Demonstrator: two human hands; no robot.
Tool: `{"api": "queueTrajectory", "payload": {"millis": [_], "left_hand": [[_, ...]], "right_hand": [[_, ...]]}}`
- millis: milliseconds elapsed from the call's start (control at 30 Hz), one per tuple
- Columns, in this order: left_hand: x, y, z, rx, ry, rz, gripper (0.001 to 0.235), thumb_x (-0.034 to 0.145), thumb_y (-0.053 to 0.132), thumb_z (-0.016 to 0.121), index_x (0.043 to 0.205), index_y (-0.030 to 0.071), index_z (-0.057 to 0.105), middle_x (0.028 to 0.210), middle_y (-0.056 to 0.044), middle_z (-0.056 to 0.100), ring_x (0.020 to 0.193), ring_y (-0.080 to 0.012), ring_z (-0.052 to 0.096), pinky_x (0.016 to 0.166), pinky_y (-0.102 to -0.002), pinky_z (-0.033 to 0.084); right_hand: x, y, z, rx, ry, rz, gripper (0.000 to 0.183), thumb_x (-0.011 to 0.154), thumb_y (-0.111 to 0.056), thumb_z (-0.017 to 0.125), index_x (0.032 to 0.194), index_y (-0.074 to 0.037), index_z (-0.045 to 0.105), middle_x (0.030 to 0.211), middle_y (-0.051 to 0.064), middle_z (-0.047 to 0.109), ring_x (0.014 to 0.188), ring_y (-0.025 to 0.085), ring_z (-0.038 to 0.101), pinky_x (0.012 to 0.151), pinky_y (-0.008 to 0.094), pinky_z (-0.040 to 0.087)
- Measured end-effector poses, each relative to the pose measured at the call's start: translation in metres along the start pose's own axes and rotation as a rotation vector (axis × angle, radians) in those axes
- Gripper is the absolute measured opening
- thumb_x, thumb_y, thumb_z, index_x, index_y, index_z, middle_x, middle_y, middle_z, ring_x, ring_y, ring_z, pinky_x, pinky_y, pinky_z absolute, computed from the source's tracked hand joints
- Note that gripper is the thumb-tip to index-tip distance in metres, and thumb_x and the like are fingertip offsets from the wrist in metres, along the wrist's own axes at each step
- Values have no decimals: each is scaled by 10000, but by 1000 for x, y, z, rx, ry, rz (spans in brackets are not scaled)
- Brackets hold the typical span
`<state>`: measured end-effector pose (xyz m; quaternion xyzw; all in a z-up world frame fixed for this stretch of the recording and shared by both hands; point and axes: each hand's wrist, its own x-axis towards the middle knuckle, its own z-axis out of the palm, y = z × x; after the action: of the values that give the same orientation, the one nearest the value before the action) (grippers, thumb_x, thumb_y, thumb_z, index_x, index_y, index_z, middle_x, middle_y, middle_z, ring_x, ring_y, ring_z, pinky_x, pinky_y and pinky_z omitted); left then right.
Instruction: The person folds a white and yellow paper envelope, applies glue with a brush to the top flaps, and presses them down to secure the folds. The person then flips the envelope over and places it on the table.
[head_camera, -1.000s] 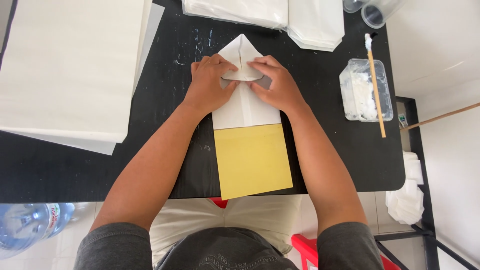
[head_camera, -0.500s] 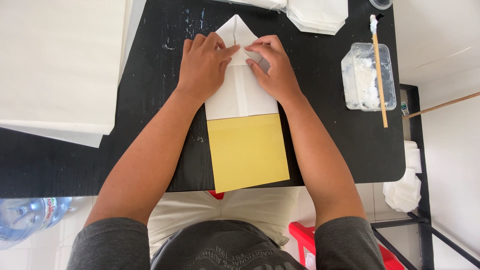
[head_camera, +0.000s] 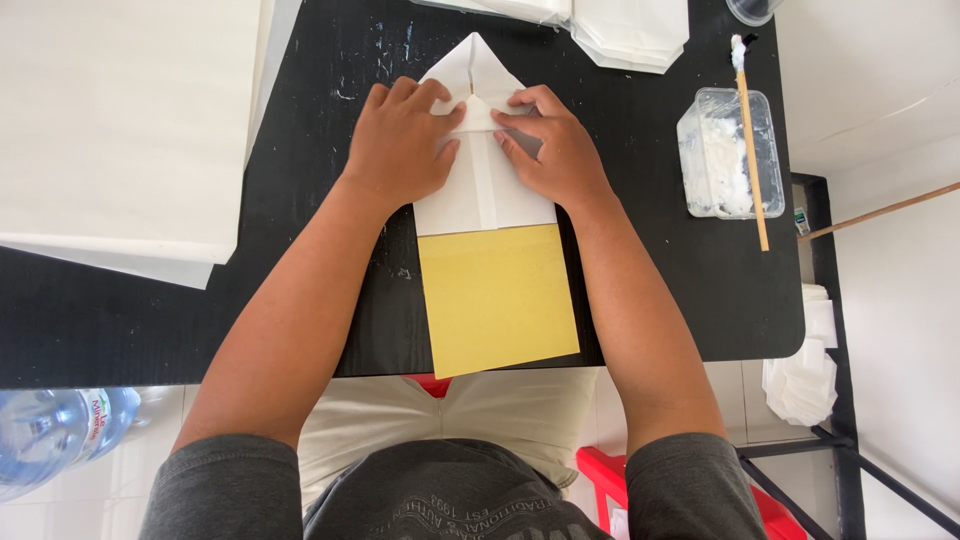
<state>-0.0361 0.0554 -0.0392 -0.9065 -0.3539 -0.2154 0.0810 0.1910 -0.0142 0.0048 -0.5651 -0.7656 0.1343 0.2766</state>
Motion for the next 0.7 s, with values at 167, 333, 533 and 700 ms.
{"api": "queueTrajectory", "payload": {"millis": [167,333,533,700], "left_hand": [[-5,-7,-14,33,-139,-9,322,918,377,671,1209,300,787,1284,1,686,1056,-281,608,840,-441,461],[-5,-15,-27,-119,-198,-32,239,946,319,684,1135,253,815,1312,-4,702,1026,-280,627,771,-425,557],[-3,-22,-39,-350,-197,-196,214,949,208,641,776,132,743,811,-1,719,670,-303,627,611,-453,496],[-2,-18,-39,-226,-120,-120,201,947,333,729,1077,181,738,925,-4,683,665,-316,660,567,-464,511]], "right_hand": [[-5,0,-4,-7,43,-17,239,1031,-225,656,1135,-76,811,1200,16,627,1074,205,647,785,329,545],[-4,-3,-5,-73,136,-119,212,1029,-200,663,987,-35,790,1065,27,646,885,183,644,661,315,502],[4,-4,4,-180,124,-201,352,1033,-208,662,1352,-61,632,1227,61,616,1079,253,618,884,414,485],[14,-9,15,-267,-95,-150,447,1066,-365,616,1480,-199,599,1503,76,478,1390,315,417,1106,510,335]]}}
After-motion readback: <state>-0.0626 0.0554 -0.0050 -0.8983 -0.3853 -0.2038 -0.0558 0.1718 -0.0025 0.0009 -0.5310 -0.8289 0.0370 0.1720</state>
